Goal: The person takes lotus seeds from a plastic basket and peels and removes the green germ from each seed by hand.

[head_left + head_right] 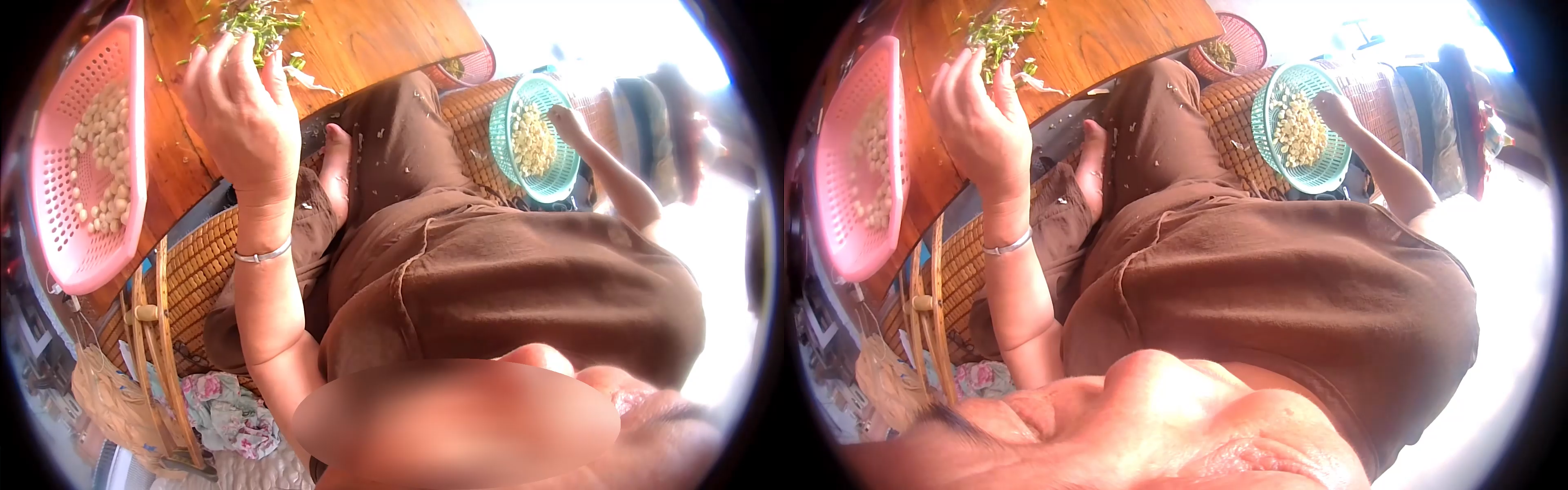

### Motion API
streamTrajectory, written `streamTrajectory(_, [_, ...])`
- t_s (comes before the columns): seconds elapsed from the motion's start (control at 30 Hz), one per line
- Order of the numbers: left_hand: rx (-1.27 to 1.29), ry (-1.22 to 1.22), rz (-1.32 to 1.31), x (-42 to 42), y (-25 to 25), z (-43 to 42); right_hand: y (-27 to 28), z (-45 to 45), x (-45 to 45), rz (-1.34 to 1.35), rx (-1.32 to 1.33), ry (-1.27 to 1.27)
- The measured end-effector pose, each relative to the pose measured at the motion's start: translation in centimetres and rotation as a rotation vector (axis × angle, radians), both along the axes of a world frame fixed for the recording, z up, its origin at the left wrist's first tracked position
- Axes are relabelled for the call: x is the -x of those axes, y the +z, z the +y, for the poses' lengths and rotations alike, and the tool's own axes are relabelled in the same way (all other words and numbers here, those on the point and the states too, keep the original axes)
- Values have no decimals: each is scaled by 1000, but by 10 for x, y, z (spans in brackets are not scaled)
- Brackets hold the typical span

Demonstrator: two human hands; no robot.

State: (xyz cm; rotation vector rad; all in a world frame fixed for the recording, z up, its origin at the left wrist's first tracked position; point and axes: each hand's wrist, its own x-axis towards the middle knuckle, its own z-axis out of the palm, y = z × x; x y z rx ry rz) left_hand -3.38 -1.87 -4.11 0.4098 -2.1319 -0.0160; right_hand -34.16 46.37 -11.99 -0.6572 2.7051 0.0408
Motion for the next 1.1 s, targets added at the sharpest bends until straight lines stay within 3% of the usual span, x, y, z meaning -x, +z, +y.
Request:
streamTrajectory(0.07, [10,-4,4,1,0,-1,4,-2,-1,43,-1,-13])
streamTrajectory(0.1, [9,-6,6,0,0,-1,-4,10,4,56,-5,257])
streamTrajectory(0.2, [9,-1,12,0,1,0,-1,9,-11,121,71,458])
streamTrajectory(0.23, [14,8,14,0,1,1,15,-10,-12,-162,-191,67])
streamTrajectory(0.27, [20,18,12,1,0,2,16,-10,-10,-164,-186,78])
streamTrajectory(0.33, [-21,15,31,1,0,1,12,-15,3,109,-327,173])
streamTrajectory(0.43, [12,21,43,-1,12,8,2,-19,14,233,478,88])
streamTrajectory(0.53, [-133,1,44,-11,33,22,64,-128,-47,72,890,77])
streamTrajectory(0.57, [-112,-46,131,-7,6,10,84,-162,-66,10,939,167])
streamTrajectory(0.63, [-108,-130,200,-5,2,6,112,-228,-77,50,950,627])
streamTrajectory(0.7, [-76,-139,212,-11,0,4,133,-295,-104,-67,1114,904])
streamTrajectory(0.8, [-14,-275,217,-35,21,12,161,-372,-156,-237,1270,1070])
streamTrajectory(0.87, [-160,-405,190,-57,38,27,165,-413,-169,-259,1314,1135])
streamTrajectory(0.97, [-51,-245,241,-92,73,24,150,-459,-163,-449,1326,1116])
streamTrajectory(1.0, [-25,-138,226,-105,81,14,141,-469,-154,-322,1379,1230])
streamTrajectory(1.07, [-306,16,261,-130,90,-12,126,-477,-143,-198,1448,1340])
streamTrajectory(1.1, [-194,148,194,-136,102,-29,119,-475,-141,-69,1421,1331])
